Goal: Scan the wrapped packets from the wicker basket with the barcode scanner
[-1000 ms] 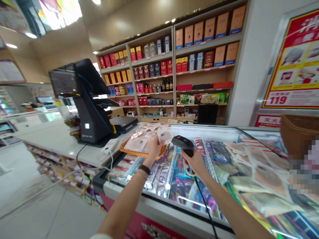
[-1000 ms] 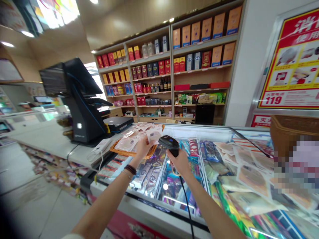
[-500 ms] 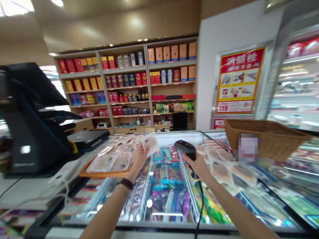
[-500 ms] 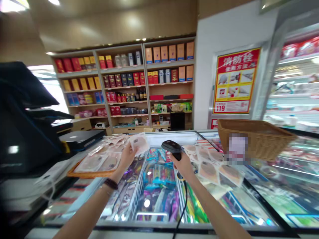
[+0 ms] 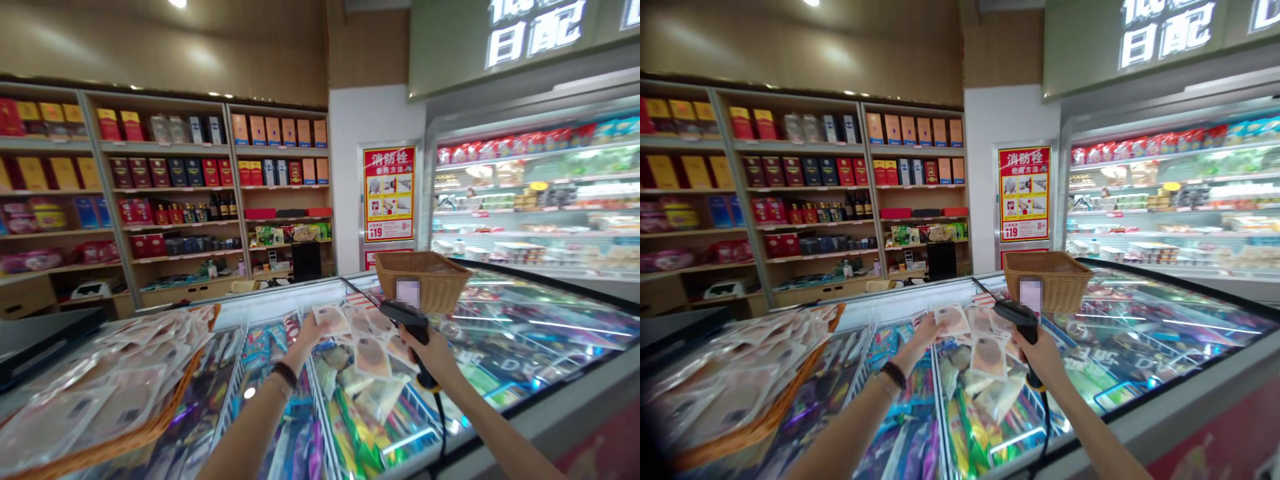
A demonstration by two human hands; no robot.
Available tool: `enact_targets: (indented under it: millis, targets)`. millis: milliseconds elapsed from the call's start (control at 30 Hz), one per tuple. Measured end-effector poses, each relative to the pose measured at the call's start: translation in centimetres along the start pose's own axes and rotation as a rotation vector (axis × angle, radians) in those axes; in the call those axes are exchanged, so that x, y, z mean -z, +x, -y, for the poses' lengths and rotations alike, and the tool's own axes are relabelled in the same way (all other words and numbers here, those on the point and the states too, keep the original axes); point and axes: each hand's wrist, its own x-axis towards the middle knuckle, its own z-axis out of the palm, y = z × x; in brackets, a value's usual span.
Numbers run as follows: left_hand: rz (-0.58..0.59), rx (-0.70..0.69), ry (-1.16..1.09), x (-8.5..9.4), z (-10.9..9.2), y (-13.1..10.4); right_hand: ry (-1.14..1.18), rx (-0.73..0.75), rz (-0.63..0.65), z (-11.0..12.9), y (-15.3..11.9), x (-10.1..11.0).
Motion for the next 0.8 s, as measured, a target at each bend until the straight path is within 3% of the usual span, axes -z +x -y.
enact_targets:
  millis: [100, 200, 367, 467, 567, 800]
  targets:
    - [0.049, -0.052, -0.037, -3.6, -0.2, 1.5, 0.015, -0.018, -0.048, -0.8, -0.1, 2.0]
    - [0.115, -0.06, -0.073, -6.1, 0.0, 2.3, 0.014, -0.032, -0.07, -1.5, -0.5, 3.2]
    - [0.125, -0.145, -0.029, -7.0, 1.0, 1.7, 0.009, -0.06, -0.075, -2.4, -1.3, 3.7]
    - [0.091, -0.21, 0.055, -5.5, 1.1, 0.9, -0.011, -0.067, -0.052, -2.6, -1.5, 3.1]
    - [0.01, -0.226, 0.172, -2.7, 1.1, -0.1, -0.016, -0.062, -0.011, -2.4, -1.4, 1.7]
    - [-0.113, -0.283, 0.353, 7.8, 1.2, -5.0, -0.094, -0.001, 0.167, -0.5, -1.4, -4.7]
